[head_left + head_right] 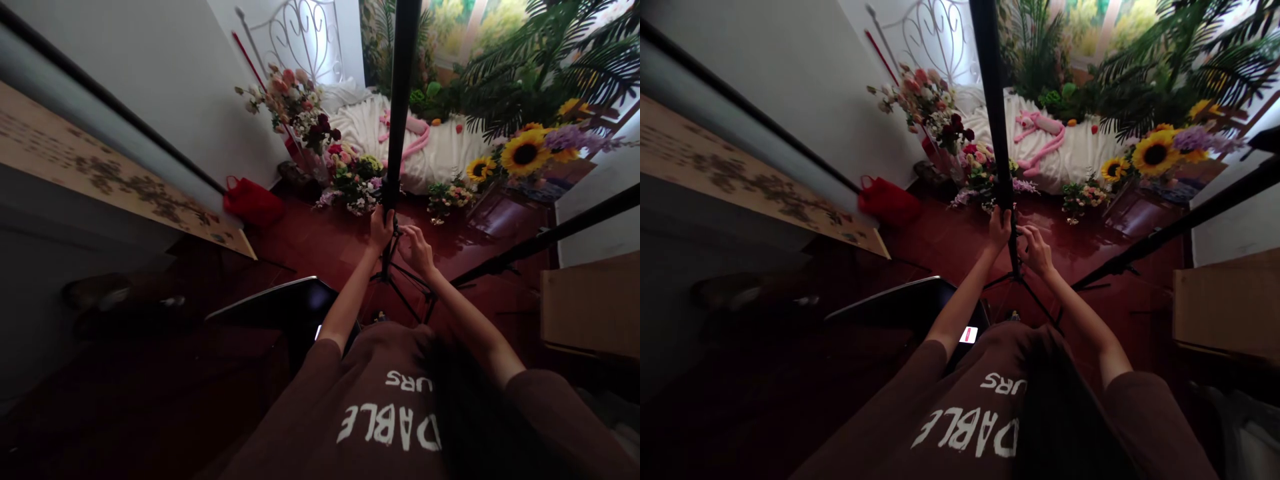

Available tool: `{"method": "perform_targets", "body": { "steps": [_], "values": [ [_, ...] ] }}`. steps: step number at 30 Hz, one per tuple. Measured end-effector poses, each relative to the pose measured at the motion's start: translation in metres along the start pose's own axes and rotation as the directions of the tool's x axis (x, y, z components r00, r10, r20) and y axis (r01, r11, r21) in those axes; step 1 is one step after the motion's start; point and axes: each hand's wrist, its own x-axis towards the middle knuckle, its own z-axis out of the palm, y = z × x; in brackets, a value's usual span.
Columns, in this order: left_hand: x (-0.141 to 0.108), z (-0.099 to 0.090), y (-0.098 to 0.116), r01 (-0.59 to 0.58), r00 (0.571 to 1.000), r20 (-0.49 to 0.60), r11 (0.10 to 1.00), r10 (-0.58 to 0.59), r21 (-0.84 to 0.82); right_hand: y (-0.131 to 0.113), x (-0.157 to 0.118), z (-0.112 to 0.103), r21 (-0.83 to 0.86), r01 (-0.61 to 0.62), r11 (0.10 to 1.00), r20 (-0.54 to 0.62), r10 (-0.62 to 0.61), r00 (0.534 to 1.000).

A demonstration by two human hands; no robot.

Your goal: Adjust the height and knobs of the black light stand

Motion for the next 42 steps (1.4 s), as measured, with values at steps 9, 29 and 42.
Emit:
{"method": "perform_targets", "body": {
  "steps": [9,29,42],
  "values": [
    [0.032,0.0,0.054,-0.097,0.994,-0.051,0.99,0.092,-0.1,0.003,-0.018,0.01,0.111,0.051,0.993,0.068,-0.059,0.996],
    [0.062,-0.006,0.083,-0.149,0.988,-0.063,0.983,0.142,-0.107,-0.019,0.019,0.014,0.373,-0.518,0.77,-0.031,0.568,0.822],
    [0.044,0.005,0.095,-0.087,0.991,-0.114,0.986,0.071,-0.141,-0.037,0.033,0.014,0.73,-0.674,0.113,0.43,0.691,0.581]
  ]
}}
